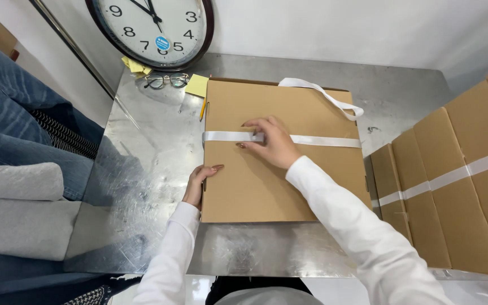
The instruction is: The person picks up a cardboard box from a stack, places it on a table, removes a sticky note, and unties the white ribbon wrapped around the box.
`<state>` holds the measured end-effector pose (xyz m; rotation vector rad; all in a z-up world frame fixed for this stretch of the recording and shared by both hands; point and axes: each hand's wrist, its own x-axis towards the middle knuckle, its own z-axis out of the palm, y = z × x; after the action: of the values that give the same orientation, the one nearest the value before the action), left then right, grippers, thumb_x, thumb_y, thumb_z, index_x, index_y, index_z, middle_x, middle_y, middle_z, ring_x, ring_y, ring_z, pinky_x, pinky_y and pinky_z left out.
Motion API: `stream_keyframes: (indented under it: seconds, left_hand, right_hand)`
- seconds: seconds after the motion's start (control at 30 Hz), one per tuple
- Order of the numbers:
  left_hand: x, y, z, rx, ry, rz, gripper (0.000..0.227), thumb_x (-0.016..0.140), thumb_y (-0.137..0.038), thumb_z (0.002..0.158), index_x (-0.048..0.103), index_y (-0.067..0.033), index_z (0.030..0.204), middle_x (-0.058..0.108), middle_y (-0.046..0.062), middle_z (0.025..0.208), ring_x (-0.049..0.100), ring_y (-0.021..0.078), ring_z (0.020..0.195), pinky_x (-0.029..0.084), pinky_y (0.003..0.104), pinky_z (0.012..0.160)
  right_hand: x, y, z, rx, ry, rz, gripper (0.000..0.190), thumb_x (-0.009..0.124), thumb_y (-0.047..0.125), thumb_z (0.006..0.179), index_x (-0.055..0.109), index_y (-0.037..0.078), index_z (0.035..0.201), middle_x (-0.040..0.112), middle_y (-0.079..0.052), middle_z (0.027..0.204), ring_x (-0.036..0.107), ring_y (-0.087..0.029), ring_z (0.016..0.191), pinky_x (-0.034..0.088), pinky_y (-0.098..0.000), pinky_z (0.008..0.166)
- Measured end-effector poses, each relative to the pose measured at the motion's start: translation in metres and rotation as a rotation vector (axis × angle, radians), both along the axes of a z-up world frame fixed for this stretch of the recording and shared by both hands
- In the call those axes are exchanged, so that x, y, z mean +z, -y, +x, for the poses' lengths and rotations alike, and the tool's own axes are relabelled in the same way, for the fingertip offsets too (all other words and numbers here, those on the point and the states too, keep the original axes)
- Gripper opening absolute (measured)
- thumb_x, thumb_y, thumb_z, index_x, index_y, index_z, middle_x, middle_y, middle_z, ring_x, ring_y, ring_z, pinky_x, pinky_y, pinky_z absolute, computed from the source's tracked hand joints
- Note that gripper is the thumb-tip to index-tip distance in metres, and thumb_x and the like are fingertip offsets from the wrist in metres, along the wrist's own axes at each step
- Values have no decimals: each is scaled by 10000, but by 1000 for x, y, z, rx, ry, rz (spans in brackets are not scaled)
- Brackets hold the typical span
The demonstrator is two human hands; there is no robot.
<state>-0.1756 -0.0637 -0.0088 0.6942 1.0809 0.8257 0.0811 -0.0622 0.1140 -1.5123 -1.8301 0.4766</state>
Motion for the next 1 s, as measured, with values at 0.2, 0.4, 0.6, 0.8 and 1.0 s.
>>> stream_keyframes:
  seconds: [0.2,0.4,0.6,0.8,1.0]
  left_hand:
    - [5,2,-11,34,20,4,768,843,-396,764,574,-8,1370,649,190,1011,701,298,871,628,385,678]
    - [3,6,-13,36,-1,20,797,868,-369,746,562,6,1378,650,198,1035,705,307,917,621,385,705]
    - [52,18,-6,68,-11,-95,680,786,-228,639,585,-3,1249,727,174,1210,734,297,1025,579,401,819]
    - [18,12,-21,100,27,-87,573,782,-173,668,607,-15,1190,799,182,1160,745,278,1010,561,380,835]
    - [22,-4,-43,140,40,-81,588,750,-189,676,626,-21,1226,773,177,1134,727,296,972,552,406,801]
  right_hand:
    - [-12,-41,-24,63,85,-98,294,920,349,859,718,179,991,534,-72,965,627,-393,1049,499,-455,989]
    - [-5,-95,-41,23,-32,25,202,923,302,860,764,201,934,547,-66,887,666,-348,922,529,-442,910]
    - [-10,-168,-58,-225,-135,89,298,906,422,902,686,249,801,566,42,836,553,-167,806,449,-337,727]
    - [-30,-215,6,-387,-64,274,246,897,351,921,708,214,843,668,-38,957,665,-183,862,512,-356,836]
    - [-39,-190,123,-398,452,266,213,677,238,1126,569,83,1028,549,-153,1043,568,-393,933,490,-498,793]
